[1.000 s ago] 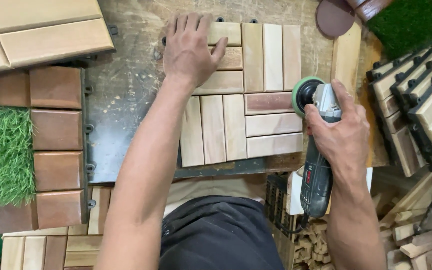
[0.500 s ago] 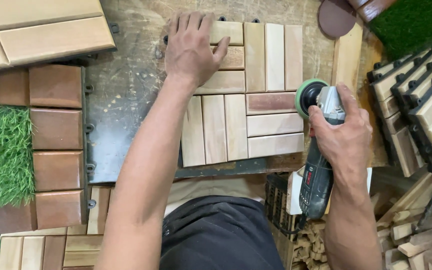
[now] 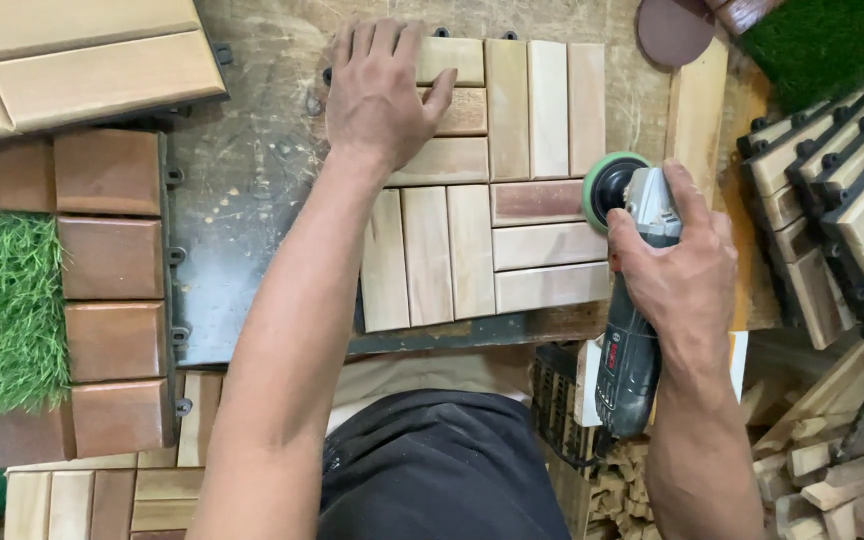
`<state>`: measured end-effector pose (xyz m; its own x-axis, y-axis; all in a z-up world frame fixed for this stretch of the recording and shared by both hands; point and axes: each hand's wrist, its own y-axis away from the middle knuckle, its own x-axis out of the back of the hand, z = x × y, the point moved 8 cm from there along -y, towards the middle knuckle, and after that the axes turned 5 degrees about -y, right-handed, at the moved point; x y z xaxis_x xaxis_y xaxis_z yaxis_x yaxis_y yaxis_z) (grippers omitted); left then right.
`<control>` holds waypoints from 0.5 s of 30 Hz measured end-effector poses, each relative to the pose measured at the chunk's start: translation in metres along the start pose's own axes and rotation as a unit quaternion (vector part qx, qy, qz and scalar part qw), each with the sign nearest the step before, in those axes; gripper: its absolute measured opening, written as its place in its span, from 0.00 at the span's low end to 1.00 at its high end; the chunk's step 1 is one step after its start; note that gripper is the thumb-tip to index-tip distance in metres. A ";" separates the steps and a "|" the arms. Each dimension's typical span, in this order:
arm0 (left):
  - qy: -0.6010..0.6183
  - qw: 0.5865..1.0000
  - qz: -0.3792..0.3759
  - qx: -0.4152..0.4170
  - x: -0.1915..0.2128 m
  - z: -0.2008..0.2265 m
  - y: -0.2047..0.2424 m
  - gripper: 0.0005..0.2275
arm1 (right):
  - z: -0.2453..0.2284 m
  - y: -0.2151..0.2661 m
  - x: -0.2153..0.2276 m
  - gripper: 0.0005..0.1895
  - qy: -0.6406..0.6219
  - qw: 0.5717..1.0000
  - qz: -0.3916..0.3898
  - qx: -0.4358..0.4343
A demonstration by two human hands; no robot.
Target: Sanding the surface of interlocking wooden deck tiles using an orbital sander to achieve a smooth finish.
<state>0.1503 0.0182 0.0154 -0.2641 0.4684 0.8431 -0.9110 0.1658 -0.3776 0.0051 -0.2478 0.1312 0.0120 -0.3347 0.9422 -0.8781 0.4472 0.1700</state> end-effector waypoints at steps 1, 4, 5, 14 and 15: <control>0.001 1.000 0.000 0.000 -0.001 0.000 0.000 0.19 | -0.004 0.001 0.000 0.39 0.000 1.000 0.000 -0.001; -0.002 1.000 0.004 -0.001 -0.003 -0.001 0.000 0.20 | -0.009 0.003 -0.006 0.38 0.010 0.999 -0.025 -0.018; -0.001 1.000 -0.001 0.002 -0.005 -0.002 0.000 0.20 | -0.014 0.004 -0.008 0.38 0.014 1.000 -0.024 0.006; 0.002 1.000 0.007 0.007 -0.003 -0.003 0.001 0.21 | -0.043 0.017 -0.028 0.38 0.021 0.996 -0.039 0.080; -0.002 1.000 0.010 0.005 -0.002 -0.003 0.000 0.20 | -0.047 0.019 -0.031 0.38 0.023 0.995 -0.048 0.089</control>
<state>0.1513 0.0195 0.0125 -0.2841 0.4681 0.8367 -0.9083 0.1481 -0.3912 0.0109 -0.1897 0.1189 0.1174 -0.3281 0.9373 -0.9429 0.2593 0.2089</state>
